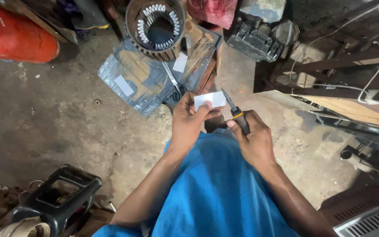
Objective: The person stands at a cluttered workbench holding a walkie-talkie and pliers, then walks to another spot and sits on the floor. They cut strips from a piece of white paper with a utility knife and place the cut strips into a circular heating element on the floor beside them.
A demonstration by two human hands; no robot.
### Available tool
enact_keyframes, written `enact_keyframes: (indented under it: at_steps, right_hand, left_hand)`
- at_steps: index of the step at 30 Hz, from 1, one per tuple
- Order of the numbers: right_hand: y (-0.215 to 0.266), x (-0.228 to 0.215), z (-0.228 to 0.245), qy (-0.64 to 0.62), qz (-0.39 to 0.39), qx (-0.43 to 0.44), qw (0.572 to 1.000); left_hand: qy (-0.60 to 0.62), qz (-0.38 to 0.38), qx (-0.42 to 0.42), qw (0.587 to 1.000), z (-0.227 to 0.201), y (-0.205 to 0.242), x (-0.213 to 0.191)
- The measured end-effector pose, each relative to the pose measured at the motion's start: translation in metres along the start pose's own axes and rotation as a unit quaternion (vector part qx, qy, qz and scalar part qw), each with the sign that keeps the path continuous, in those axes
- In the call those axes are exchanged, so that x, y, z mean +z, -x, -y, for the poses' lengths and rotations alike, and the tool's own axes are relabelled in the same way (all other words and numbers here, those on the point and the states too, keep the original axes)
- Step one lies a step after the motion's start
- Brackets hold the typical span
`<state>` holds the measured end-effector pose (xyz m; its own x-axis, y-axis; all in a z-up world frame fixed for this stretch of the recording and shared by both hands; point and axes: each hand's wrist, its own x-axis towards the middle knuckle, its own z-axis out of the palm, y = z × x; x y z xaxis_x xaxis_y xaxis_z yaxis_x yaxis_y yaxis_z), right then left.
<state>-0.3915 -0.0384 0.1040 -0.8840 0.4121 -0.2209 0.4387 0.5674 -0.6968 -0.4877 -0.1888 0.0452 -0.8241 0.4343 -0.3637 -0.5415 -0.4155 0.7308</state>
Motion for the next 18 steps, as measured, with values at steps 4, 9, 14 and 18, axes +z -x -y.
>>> enact_keyframes:
  at_steps: [4,9,14,18]
  right_hand:
    - [0.011,0.003,-0.01,-0.002,-0.016,0.039,0.999]
    - [0.025,-0.001,-0.019,-0.046,-0.042,0.057,0.996]
    - [0.04,-0.021,-0.035,-0.071,-0.079,0.032,0.994]
    - [0.069,-0.038,-0.064,-0.101,-0.12,0.006,0.988]
  left_hand:
    - [-0.039,-0.004,0.001,0.999,0.002,0.005,0.014]
    - [-0.088,0.03,-0.021,0.995,0.015,0.01,0.026]
    - [-0.083,0.047,-0.003,0.995,0.029,0.015,0.056]
    - [-0.128,0.028,-0.026,0.991,0.041,0.024,0.093]
